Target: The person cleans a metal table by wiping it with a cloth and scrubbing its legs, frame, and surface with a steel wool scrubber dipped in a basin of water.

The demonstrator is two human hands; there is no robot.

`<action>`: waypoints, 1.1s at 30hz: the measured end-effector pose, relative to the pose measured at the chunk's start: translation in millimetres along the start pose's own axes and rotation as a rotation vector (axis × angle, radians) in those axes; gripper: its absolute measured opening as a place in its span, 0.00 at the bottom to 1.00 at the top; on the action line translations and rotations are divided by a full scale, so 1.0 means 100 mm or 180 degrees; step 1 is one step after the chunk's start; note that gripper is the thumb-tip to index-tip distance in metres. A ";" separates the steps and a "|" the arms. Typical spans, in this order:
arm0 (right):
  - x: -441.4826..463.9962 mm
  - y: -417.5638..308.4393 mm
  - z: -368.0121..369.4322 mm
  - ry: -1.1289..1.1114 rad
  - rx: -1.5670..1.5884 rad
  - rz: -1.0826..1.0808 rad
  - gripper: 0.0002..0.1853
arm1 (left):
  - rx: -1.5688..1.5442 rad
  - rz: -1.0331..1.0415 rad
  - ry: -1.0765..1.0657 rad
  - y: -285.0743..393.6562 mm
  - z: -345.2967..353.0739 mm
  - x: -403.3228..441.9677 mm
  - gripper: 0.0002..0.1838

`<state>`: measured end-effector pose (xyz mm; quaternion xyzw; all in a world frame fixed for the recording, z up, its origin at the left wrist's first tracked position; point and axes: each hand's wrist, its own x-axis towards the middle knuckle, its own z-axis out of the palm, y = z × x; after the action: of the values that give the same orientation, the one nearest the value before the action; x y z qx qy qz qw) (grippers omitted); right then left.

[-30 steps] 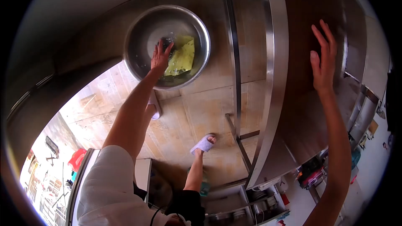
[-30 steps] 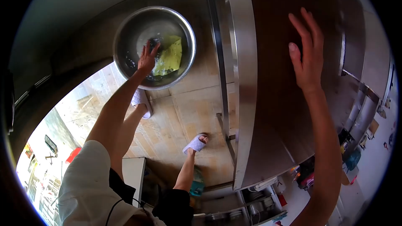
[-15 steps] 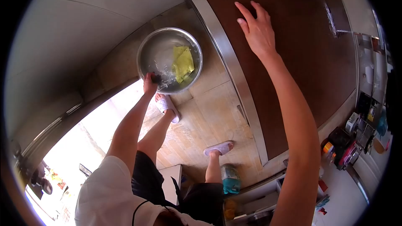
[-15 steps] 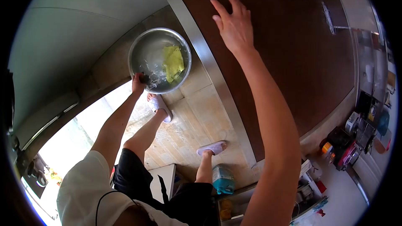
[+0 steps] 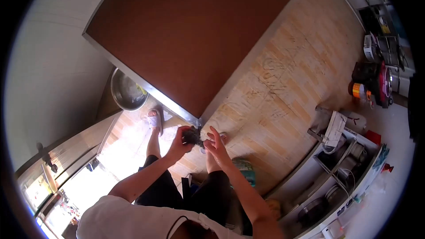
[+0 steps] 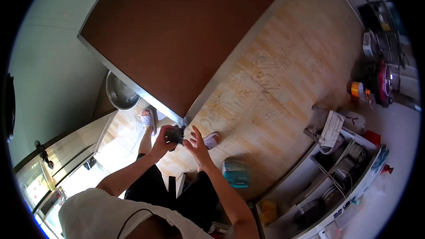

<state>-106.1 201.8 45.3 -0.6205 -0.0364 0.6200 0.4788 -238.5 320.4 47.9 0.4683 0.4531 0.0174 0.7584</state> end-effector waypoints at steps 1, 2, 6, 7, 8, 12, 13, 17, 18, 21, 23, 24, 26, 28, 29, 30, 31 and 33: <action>-0.16 -0.07 -0.24 0.0117 0.0569 0.0071 0.34 | -0.0245 0.0384 -0.0457 -0.02 0.42 0.06 0.36; -0.29 -0.16 -0.49 0.0211 0.1153 0.0116 0.33 | 0.0148 0.0447 -0.0821 0.14 0.86 0.06 0.40; -0.43 -0.39 -1.69 0.0699 0.1643 -0.0660 0.19 | 0.2631 0.1859 -0.0645 0.81 1.61 0.56 0.43; -0.49 -0.51 -1.97 0.0703 0.1836 -0.0673 0.18 | 0.2804 0.1588 -0.0163 0.91 1.51 0.91 0.42; -0.54 -0.64 -2.25 0.0695 0.2010 -0.0684 0.17 | 0.2935 0.1318 0.0338 0.96 1.33 1.29 0.41; -0.61 -1.06 -3.37 0.0840 0.2516 -0.1072 0.21 | 0.5575 0.1196 0.0628 0.89 0.70 2.15 0.46; -0.64 -1.24 -3.61 0.0933 0.2735 -0.1125 0.22 | 0.5850 0.1030 0.0402 0.91 0.68 2.23 0.48; -0.46 -1.68 -4.31 0.1259 0.2711 -0.1118 0.22 | 0.5641 0.0664 0.0400 1.30 0.93 2.02 0.46; -0.24 -1.74 -4.55 0.1318 0.2452 -0.1063 0.21 | 0.5686 0.0514 0.0299 1.45 1.02 2.04 0.45; 0.42 -2.41 -4.74 0.1415 0.1786 -0.1119 0.23 | 0.5293 0.0452 0.0281 1.28 0.88 2.07 0.45; 1.02 -3.08 -4.67 0.1193 0.1777 -0.0832 0.24 | 0.4955 0.0126 0.0153 1.53 0.91 2.03 0.44; 1.34 -3.39 -4.63 0.1063 0.1569 -0.0900 0.22 | 0.5027 0.0193 0.0241 1.47 0.88 2.04 0.44; 1.91 -4.09 -4.39 0.1014 0.1007 -0.1198 0.20 | 0.4490 -0.0036 0.0595 1.57 1.02 2.02 0.39; 2.43 -4.76 -4.24 0.0943 -0.0049 -0.1484 0.17 | 0.3442 -0.0373 0.1355 0.95 1.17 2.18 0.29; 2.64 -5.09 -4.12 0.0958 -0.0418 -0.1762 0.15 | 0.1792 -0.1318 0.1291 0.96 1.38 2.29 0.27; 2.93 -5.33 -4.09 0.0904 -0.0991 -0.2082 0.14 | 0.0085 -0.2121 0.1132 1.08 1.68 2.50 0.28; 3.23 -5.53 -4.09 0.0841 -0.1564 -0.2378 0.14 | -0.0936 -0.1947 0.1002 1.22 1.89 2.71 0.34; 3.78 -5.93 -4.02 0.0922 -0.2485 -0.2947 0.17 | -0.2609 -0.1656 0.0952 1.64 2.34 3.16 0.43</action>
<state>628.9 542.0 55.0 -0.7474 -0.4603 0.1987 0.4359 177.2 391.8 -9.8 -0.0037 0.6143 0.0711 0.7859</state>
